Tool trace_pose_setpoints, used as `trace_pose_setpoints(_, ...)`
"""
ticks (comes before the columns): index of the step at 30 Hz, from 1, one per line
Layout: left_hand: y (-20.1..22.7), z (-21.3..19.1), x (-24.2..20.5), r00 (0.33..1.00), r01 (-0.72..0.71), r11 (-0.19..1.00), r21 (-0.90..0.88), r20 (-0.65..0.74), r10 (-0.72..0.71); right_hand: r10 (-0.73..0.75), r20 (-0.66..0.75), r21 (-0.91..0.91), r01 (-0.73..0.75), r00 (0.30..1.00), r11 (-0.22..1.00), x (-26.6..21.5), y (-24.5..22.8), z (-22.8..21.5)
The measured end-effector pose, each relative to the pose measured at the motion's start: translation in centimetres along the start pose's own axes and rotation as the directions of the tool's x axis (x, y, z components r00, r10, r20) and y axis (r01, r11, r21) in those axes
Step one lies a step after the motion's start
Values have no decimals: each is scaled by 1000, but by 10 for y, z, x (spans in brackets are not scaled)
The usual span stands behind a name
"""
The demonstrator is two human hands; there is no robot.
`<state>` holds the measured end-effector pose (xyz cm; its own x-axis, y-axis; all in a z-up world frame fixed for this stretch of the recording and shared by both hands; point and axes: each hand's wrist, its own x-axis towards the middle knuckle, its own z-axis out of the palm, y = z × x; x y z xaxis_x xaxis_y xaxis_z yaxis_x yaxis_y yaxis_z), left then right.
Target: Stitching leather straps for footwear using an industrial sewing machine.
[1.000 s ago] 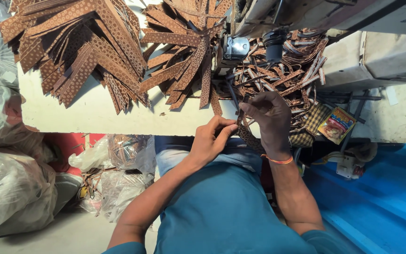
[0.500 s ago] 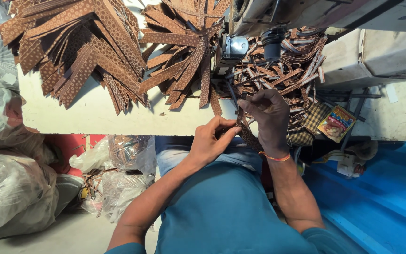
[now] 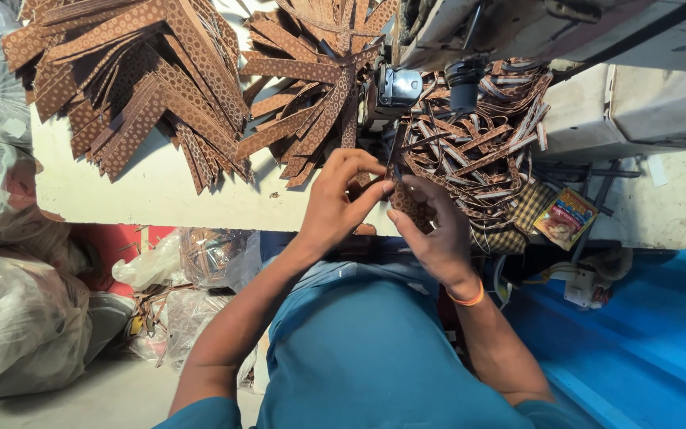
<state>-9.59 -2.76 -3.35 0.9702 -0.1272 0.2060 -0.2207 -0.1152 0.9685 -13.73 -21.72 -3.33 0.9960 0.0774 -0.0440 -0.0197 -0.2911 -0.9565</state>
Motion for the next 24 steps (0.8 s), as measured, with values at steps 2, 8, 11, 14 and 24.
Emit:
trace_pose_setpoints(2,5,-4,14,998,36,993,111,44,-41,-153,-48,-186,142,987,972,7,-7,1)
trace_pose_setpoints(8,-25,-13,68,949,292,933,-212,189,-254,-289,-29,-370,258,957,893,45,-51,-6)
trace_pose_setpoints(11,-36,-18,92,906,408,845,-345,265,-329,-255,-10,-301,240,967,923,69,-63,-6)
trace_pose_setpoints(14,-33,-23,104,908,414,868,-274,191,-373,-125,-16,-237,118,992,964,89,-60,-3)
trace_pose_setpoints(24,-23,-20,98,967,253,963,-96,55,-249,-175,-10,-95,174,984,980,96,-38,-3)
